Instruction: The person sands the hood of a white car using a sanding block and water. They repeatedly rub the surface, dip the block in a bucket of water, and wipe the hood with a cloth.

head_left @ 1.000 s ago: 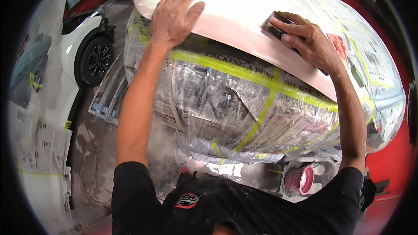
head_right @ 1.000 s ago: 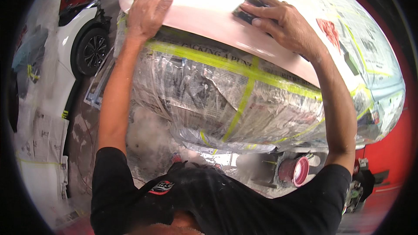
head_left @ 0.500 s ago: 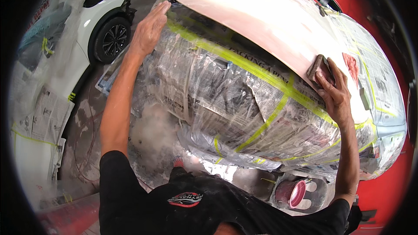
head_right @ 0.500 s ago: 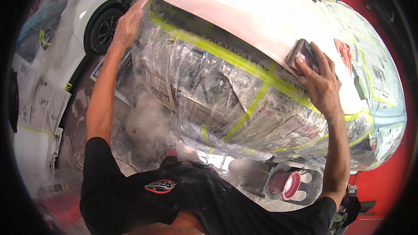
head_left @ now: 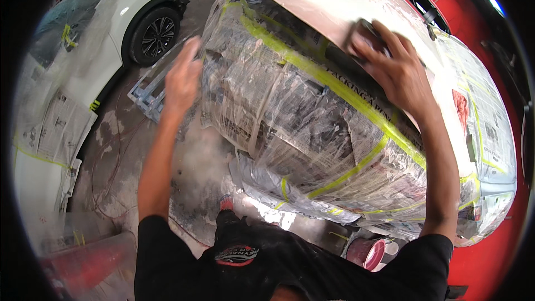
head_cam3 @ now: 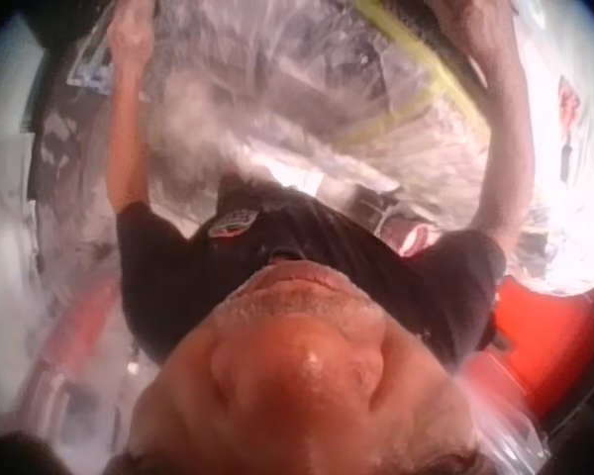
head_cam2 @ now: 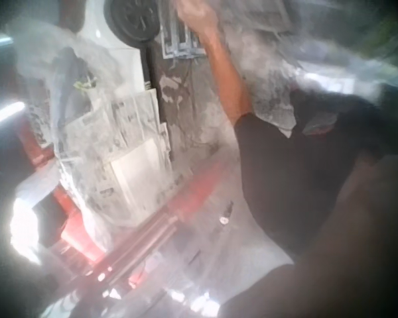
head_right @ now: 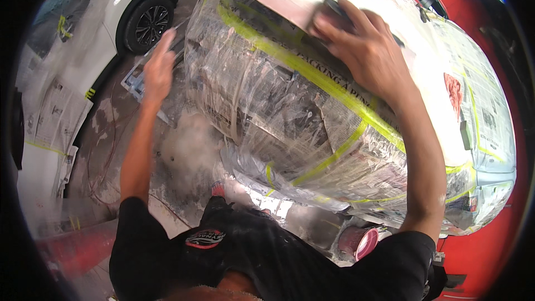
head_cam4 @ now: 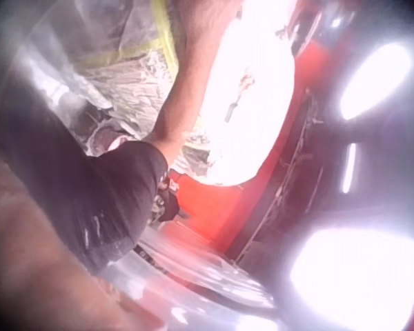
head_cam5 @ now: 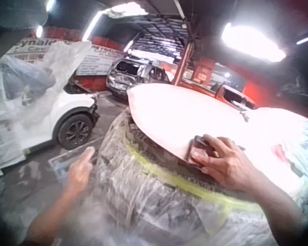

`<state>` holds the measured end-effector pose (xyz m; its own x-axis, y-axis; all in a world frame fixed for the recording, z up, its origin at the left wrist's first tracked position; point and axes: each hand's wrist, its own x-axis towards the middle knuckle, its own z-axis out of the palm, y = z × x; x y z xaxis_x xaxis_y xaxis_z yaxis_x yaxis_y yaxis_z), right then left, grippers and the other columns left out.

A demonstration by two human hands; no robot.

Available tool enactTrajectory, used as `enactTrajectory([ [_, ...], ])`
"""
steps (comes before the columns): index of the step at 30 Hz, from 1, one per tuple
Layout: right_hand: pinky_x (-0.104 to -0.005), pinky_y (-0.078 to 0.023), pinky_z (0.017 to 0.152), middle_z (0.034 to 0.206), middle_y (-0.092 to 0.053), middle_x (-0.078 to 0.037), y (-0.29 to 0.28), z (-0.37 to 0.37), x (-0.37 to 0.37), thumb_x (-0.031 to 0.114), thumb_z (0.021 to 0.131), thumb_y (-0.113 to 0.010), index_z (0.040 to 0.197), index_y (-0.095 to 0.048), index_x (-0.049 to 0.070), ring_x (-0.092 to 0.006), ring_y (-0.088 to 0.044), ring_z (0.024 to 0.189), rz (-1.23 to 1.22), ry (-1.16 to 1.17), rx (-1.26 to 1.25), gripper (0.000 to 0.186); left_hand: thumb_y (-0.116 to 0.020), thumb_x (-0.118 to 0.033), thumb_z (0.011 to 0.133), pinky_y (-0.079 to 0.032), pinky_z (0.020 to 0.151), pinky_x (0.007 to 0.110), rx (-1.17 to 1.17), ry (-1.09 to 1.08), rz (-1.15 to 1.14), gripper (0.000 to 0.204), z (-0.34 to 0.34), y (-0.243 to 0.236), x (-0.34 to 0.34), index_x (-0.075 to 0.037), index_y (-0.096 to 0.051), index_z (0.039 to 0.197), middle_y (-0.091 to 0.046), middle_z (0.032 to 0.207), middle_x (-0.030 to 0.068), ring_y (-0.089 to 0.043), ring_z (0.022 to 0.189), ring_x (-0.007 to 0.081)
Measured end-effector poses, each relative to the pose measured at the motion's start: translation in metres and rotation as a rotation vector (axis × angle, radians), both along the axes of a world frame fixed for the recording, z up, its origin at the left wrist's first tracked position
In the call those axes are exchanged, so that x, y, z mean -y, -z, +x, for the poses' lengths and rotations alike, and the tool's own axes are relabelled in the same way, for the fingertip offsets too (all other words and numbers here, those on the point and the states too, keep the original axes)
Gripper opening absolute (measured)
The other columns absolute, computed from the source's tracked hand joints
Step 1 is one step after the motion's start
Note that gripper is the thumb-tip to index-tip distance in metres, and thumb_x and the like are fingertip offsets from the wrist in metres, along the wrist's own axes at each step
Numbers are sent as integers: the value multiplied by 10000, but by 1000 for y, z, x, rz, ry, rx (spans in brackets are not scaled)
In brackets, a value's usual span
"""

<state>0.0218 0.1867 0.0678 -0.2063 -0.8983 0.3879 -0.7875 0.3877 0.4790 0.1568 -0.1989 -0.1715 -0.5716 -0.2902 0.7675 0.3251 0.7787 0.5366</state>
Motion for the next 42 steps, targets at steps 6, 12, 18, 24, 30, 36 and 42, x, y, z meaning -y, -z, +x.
enactTrajectory([
  [6, -498, -482, 1076, 1499, -533, -150, -5, -23, 91, 201, 978, -646, 1355, -702, 272, -385, -575, 1252, 12, 69, 50, 387, -495, -354, 1088, -364, 1188, 430, 12, 7, -55, 526, -4, -6, 18, 44, -560, 1426, -563, 1469, 241, -485, 1428, 375],
  [12, -493, -484, 1067, 1417, -599, -182, -8, -43, 113, 201, 1002, -615, 1385, -678, 254, -396, -642, 1161, 52, -11, 158, 392, -512, -376, 1082, -389, 1164, 466, -3, 60, -91, 537, -9, -15, 1, 45, -577, 1407, -582, 1444, 243, -503, 1402, 407],
  [18, -473, -513, 1022, 1391, -613, -210, -15, -50, 151, 188, 973, -632, 1349, -704, 176, -395, -658, 1101, 76, -35, 144, 384, -527, -380, 1074, -417, 1141, 473, 14, 41, -75, 524, -8, 11, 22, 37, -600, 1383, -605, 1410, 247, -526, 1376, 419],
  [24, -461, -562, 944, 1215, -716, -195, -7, -101, 205, 189, 981, -632, 1317, -723, 154, -358, -721, 1007, 77, -106, 162, 349, -533, -382, 1068, -426, 1137, 464, 6, 57, -112, 524, -10, 13, 4, 33, -605, 1381, -614, 1404, 237, -531, 1374, 409],
  [30, -462, -546, 1007, 1245, -710, -200, -11, -86, 202, 233, 989, -589, 1319, -720, 163, -384, -682, 1157, 141, 231, 272, 362, -531, -376, 1068, -416, 1148, 462, 17, 95, -137, 522, -22, 9, 3, 29, -607, 1389, -611, 1425, 213, -529, 1384, 389],
  [36, -500, -547, 983, 1205, -721, -206, -4, -90, 255, 271, 984, -560, 1319, -721, 205, -413, -684, 1134, -61, 401, 123, 377, -483, -413, 1088, -394, 1164, 451, -137, 195, -185, 552, -46, -56, -37, 18, -591, 1415, -613, 1427, 198, -527, 1392, 369],
  [42, -538, -548, 965, 1269, -678, -216, 4, -20, 40, 320, 1006, -568, 1332, -711, 300, -435, -684, 1064, -352, 405, 128, 357, -452, -424, 1099, -378, 1171, 429, -53, 97, -253, 551, -61, -92, -14, -1, -599, 1420, -605, 1445, 187, -512, 1407, 348],
])
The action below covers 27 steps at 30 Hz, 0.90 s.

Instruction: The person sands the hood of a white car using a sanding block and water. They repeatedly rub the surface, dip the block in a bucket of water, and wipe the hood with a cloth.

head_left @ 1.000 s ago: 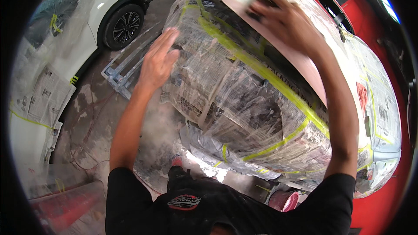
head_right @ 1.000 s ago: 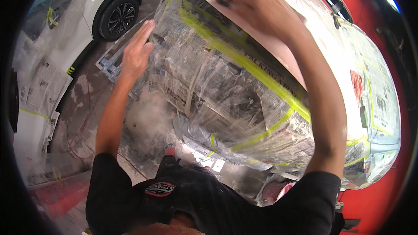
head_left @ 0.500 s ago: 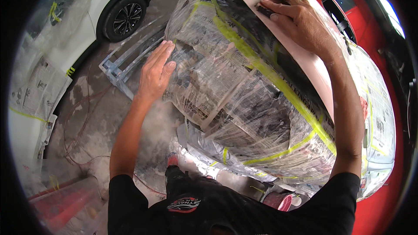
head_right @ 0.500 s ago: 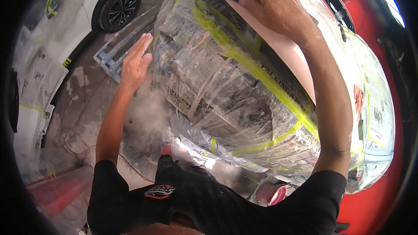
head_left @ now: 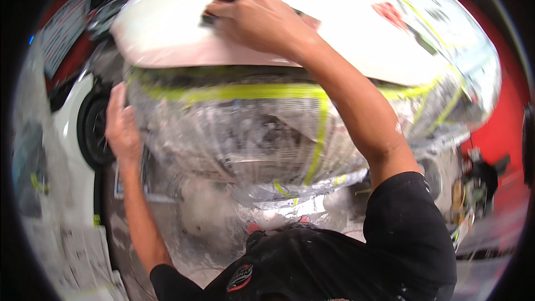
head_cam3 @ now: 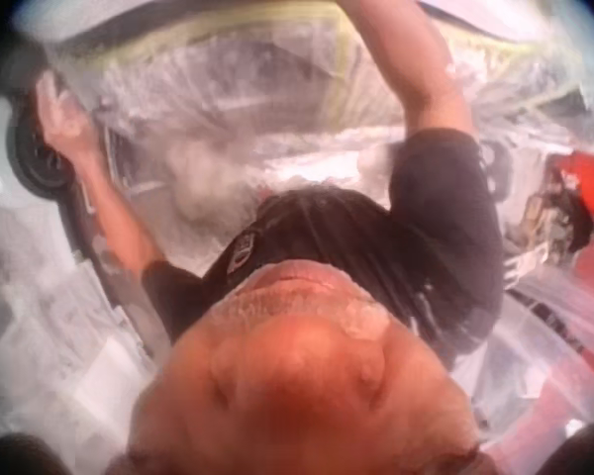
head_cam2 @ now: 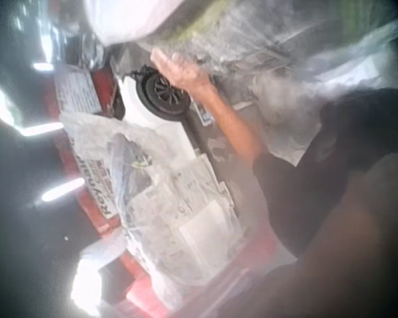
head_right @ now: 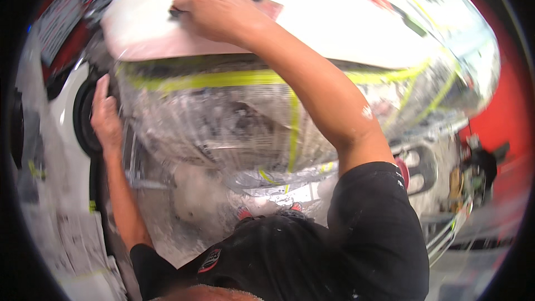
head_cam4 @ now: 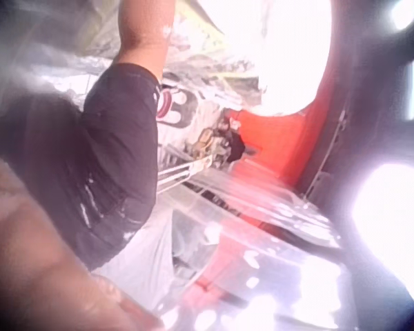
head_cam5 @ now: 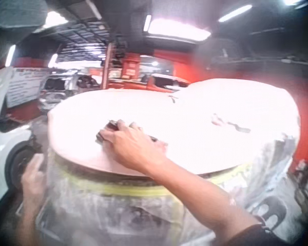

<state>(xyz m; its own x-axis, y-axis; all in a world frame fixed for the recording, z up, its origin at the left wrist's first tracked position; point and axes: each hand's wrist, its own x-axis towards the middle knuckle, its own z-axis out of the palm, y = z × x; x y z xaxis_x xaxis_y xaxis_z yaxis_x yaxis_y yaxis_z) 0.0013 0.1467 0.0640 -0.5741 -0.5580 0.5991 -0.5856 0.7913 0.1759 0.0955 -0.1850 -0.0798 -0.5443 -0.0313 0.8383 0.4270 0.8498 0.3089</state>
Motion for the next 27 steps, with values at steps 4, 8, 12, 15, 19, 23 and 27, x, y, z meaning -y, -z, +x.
enactTrajectory([
  [4, -542, -525, 1012, 1345, -628, -202, 16, 33, -168, 398, 969, -632, 1309, -709, 345, -462, -628, 1138, -168, 214, -167, 352, -434, -450, 1102, -361, 1180, 425, -46, 22, -109, 578, -21, -41, -29, 1, -591, 1427, -593, 1465, 176, -494, 1421, 347],
  [8, -492, -471, 1109, 1449, -576, -243, 6, 47, -312, 297, 977, -661, 1338, -709, 250, -408, -622, 1260, -370, 577, -128, 367, -439, -429, 1103, -340, 1200, 441, -115, 147, -224, 550, -43, -77, -90, -24, -581, 1448, -568, 1491, 179, -477, 1437, 344],
  [12, -545, -503, 1037, 1300, -633, -258, 30, 83, -299, 271, 971, -663, 1321, -708, 246, -426, -655, 1174, -556, 605, -56, 354, -494, -367, 1086, -344, 1202, 444, -181, 350, -339, 501, -50, -106, -186, -37, -579, 1453, -571, 1485, 182, -478, 1436, 350],
  [15, -528, -512, 1018, 1370, -572, -226, 68, 112, -271, 290, 974, -669, 1328, -680, 289, -416, -641, 1124, -275, 381, -239, 354, -561, -317, 1055, -353, 1198, 448, -208, 484, -418, 483, -49, -123, -282, -43, -578, 1452, -575, 1480, 183, -482, 1432, 355],
  [19, -536, -517, 996, 1354, -589, -230, 42, 98, -371, 377, 1015, -586, 1377, -655, 318, -437, -641, 1088, -347, 527, -149, 373, -585, -343, 1038, -349, 1203, 449, -228, 594, -563, 509, -36, -138, -385, -38, -577, 1445, -569, 1484, 181, -463, 1449, 349],
  [23, -545, -503, 993, 1213, -663, -253, 9, 77, -485, 414, 1030, -502, 1380, -671, 276, -468, -647, 1020, -335, 799, -127, 413, -605, -344, 1023, -364, 1195, 461, -220, 641, -599, 507, -37, -141, -472, -38, -593, 1428, -595, 1459, 175, -468, 1443, 351],
  [27, -601, -443, 1033, 1356, -588, -258, 31, 105, -486, 393, 1024, -541, 1376, -660, 269, -493, -588, 1150, -496, 559, -69, 392, -602, -433, 1011, -371, 1182, 462, -102, 566, -657, 597, -51, -129, -530, 9, -579, 1412, -584, 1460, 202, -465, 1438, 364],
])
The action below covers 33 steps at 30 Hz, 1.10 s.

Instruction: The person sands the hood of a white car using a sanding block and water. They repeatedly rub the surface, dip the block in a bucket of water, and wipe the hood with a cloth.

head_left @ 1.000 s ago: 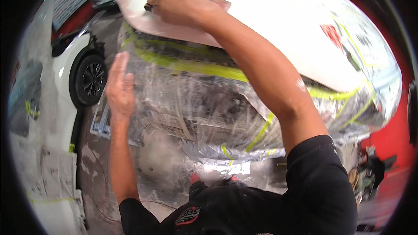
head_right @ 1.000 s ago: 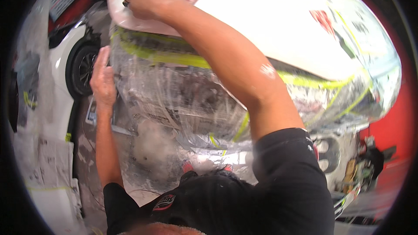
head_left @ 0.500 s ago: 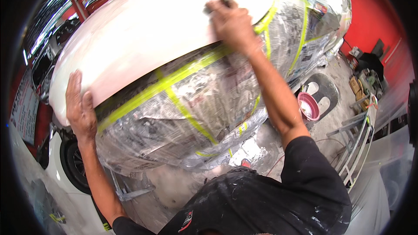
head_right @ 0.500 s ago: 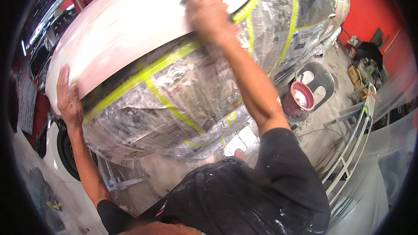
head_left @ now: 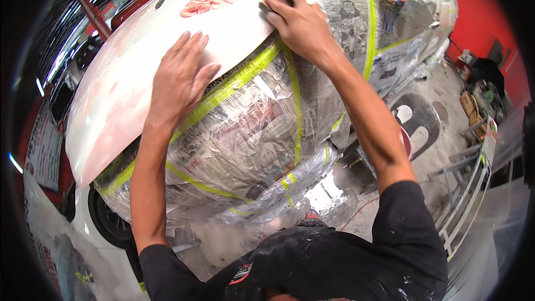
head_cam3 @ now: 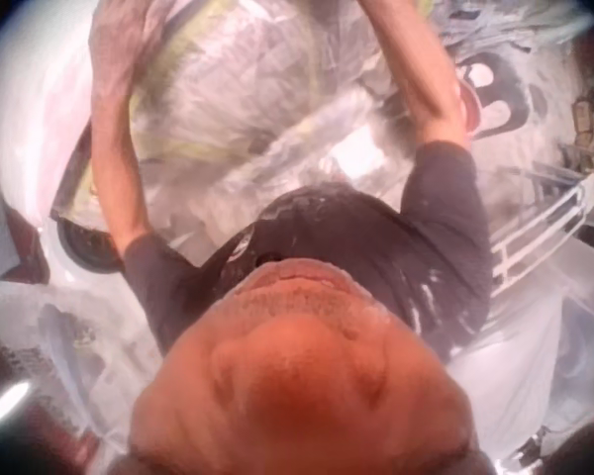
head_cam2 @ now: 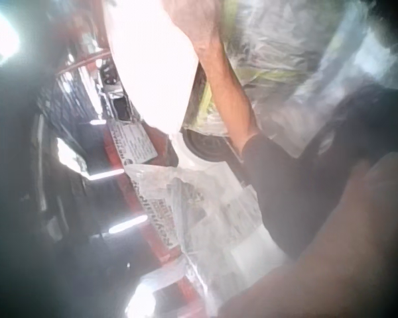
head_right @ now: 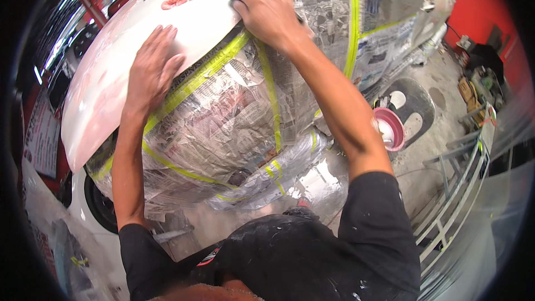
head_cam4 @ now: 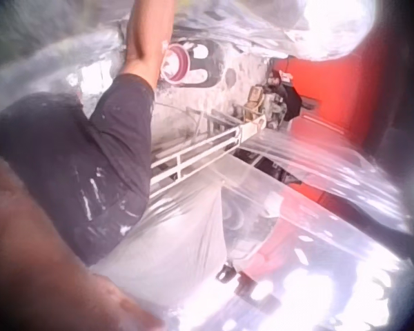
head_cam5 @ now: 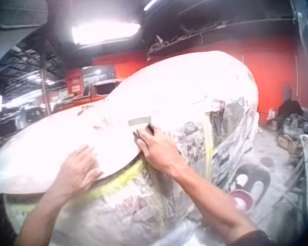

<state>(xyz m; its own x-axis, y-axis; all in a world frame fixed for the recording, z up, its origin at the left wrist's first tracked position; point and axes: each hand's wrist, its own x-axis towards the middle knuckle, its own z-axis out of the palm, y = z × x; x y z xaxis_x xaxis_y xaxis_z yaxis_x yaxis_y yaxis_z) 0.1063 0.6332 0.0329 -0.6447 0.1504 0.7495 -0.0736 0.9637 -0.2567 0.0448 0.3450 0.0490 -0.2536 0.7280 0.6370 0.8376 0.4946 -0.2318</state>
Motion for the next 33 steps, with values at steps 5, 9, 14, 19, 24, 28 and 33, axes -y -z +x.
enactTrajectory([
  [5, -491, -413, 1102, 1436, -548, -290, 68, 102, -40, 261, 987, -653, 1359, -690, 202, -432, -547, 1296, 5, -40, -159, 379, -426, -667, 1015, -316, 1217, 458, -144, -263, -88, 879, -19, 27, -80, 77, -448, 1483, -446, 1558, 260, -396, 1484, 368],
  [9, -445, -375, 1138, 1462, -563, -241, 103, 151, -64, 137, 951, -686, 1386, -669, 121, -381, -522, 1362, -99, -27, -11, 436, -598, -705, 902, -489, 988, 491, 93, -212, 46, 839, -18, 5, -146, 115, -597, 1080, -627, 1116, 264, -614, 1101, 389],
  [14, -444, -353, 1170, 1477, -569, -232, 115, 164, -73, 48, 982, -576, 1408, -624, 12, -399, -491, 1409, -159, -146, -11, 430, -663, -710, 857, -541, 976, 469, 189, -217, 144, 823, -18, -3, -194, 89, -696, 1052, -670, 1130, 267, -663, 1104, 398],
  [19, -450, -334, 1186, 1494, -557, -225, 118, 171, -71, 38, 995, -531, 1430, -596, -7, -392, -477, 1425, -159, -217, 2, 442, -594, -700, 914, -430, 1130, 475, 114, -251, 87, 878, -14, 15, -131, 94, -583, 1290, -620, 1290, 272, -572, 1270, 402],
  [24, -431, -317, 1192, 1524, -544, -176, 139, 189, -86, 72, 1037, -511, 1472, -563, 20, -361, -450, 1451, -155, -189, 81, 441, -295, -809, 966, -269, 1247, 473, 142, -595, 151, 1055, -17, 25, 48, 95, -428, 1494, -449, 1535, 308, -407, 1467, 399],
  [28, -421, -311, 1193, 1521, -556, -153, 151, 203, -99, 102, 1059, -509, 1482, -558, 34, -345, -445, 1457, -173, -140, 117, 431, -156, -811, 976, -227, 1263, 470, 267, -812, 302, 1070, -21, 25, 183, 77, -398, 1521, -380, 1586, 307, -344, 1509, 390],
  [33, -438, -314, 1195, 1541, -513, -209, 147, 217, -95, 69, 1032, -528, 1469, -564, 14, -362, -444, 1457, -155, -93, 160, 442, -299, -631, 1054, -267, 1242, 450, 281, -926, 286, 847, -53, 26, 308, 96, -518, 1429, -478, 1511, 315, -393, 1471, 412],
])
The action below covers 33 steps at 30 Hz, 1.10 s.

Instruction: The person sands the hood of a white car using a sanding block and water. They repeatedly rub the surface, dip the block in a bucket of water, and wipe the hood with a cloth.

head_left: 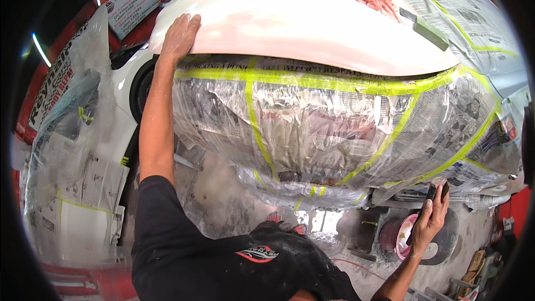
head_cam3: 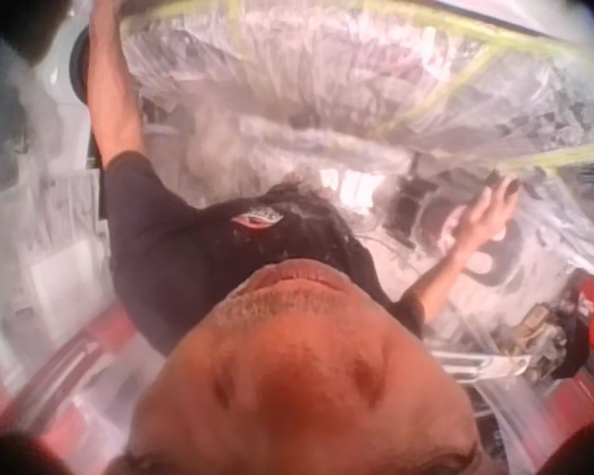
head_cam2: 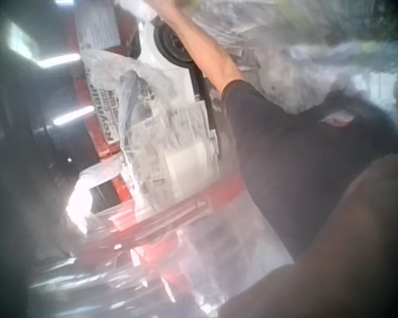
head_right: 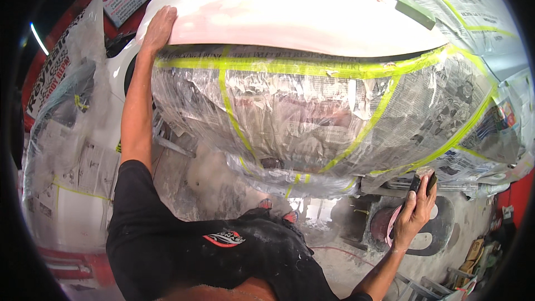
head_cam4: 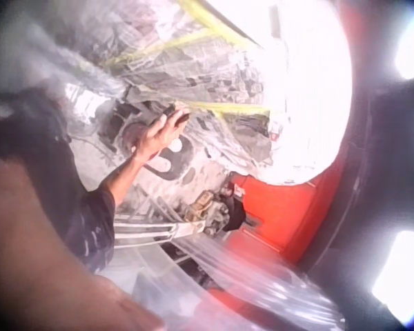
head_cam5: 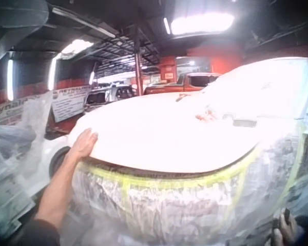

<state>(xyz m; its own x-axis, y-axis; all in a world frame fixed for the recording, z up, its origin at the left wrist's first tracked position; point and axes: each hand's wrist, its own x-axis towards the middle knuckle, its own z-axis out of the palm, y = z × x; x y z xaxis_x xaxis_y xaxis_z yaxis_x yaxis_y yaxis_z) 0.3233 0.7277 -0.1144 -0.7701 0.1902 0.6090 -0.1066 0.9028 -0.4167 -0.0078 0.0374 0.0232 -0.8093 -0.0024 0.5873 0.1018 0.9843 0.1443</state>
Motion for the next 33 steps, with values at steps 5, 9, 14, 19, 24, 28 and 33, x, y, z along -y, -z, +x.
enactTrajectory([
  [5, -428, -315, 1192, 1533, -533, -184, -3, -3, 10, 103, 1052, -518, 1485, -555, 36, -356, -435, 1464, 13, 7, -9, 439, -306, -848, 930, -249, 1254, 479, 200, 43, 104, 1096, -24, -26, -80, 69, -423, 1519, -390, 1585, 301, -349, 1512, 388],
  [9, -436, -313, 1192, 1526, -534, -201, -8, -15, 41, 101, 1049, -515, 1482, -556, 31, -365, -442, 1457, -3, -59, -27, 440, -369, -790, 954, -239, 1261, 482, 319, 226, 68, 1049, -17, -48, -201, 76, -365, 1546, -348, 1612, 293, -311, 1529, 392],
  [14, -452, -338, 1179, 1502, -541, -242, -14, -30, 76, 113, 1033, -539, 1451, -582, 14, -402, -472, 1428, -42, -172, -54, 432, -407, -730, 988, -429, 1129, 492, 233, 476, -96, 855, 17, -50, -325, 50, -619, 1269, -657, 1224, 229, -609, 1212, 336],
  [19, -437, -310, 1197, 1521, -538, -208, -9, -24, 76, 111, 1051, -509, 1472, -555, 4, -371, -446, 1454, -18, -110, -13, 437, -457, -643, 1001, -436, 1121, 497, 104, 457, -78, 769, 25, -37, -283, 53, -603, 1294, -634, 1304, 239, -592, 1247, 374],
  [24, -441, -308, 1197, 1532, -532, -193, 4, -2, 58, 82, 1041, -519, 1479, -551, 14, -370, -434, 1462, -26, -6, 42, 445, -228, -690, 1041, -218, 1272, 457, -54, 224, -150, 898, 31, 3, -124, 39, -399, 1537, -407, 1595, 248, -353, 1509, 367],
  [28, -441, -323, 1191, 1537, -527, -193, 9, 8, 49, 81, 1041, -526, 1476, -555, 15, -367, -440, 1460, -87, 8, 35, 441, -300, -671, 1050, -247, 1248, 460, -231, 166, -55, 857, 34, 19, -25, 46, -467, 1488, -450, 1557, 260, -374, 1487, 386],
  [33, -416, -336, 1181, 1519, -537, -206, -7, 1, 57, 54, 1026, -513, 1464, -566, 8, -347, -465, 1443, -39, -11, 30, 443, -270, -706, 1037, -235, 1251, 478, -224, 139, -115, 911, 23, 24, -38, 57, -451, 1499, -448, 1547, 281, -365, 1487, 404],
])
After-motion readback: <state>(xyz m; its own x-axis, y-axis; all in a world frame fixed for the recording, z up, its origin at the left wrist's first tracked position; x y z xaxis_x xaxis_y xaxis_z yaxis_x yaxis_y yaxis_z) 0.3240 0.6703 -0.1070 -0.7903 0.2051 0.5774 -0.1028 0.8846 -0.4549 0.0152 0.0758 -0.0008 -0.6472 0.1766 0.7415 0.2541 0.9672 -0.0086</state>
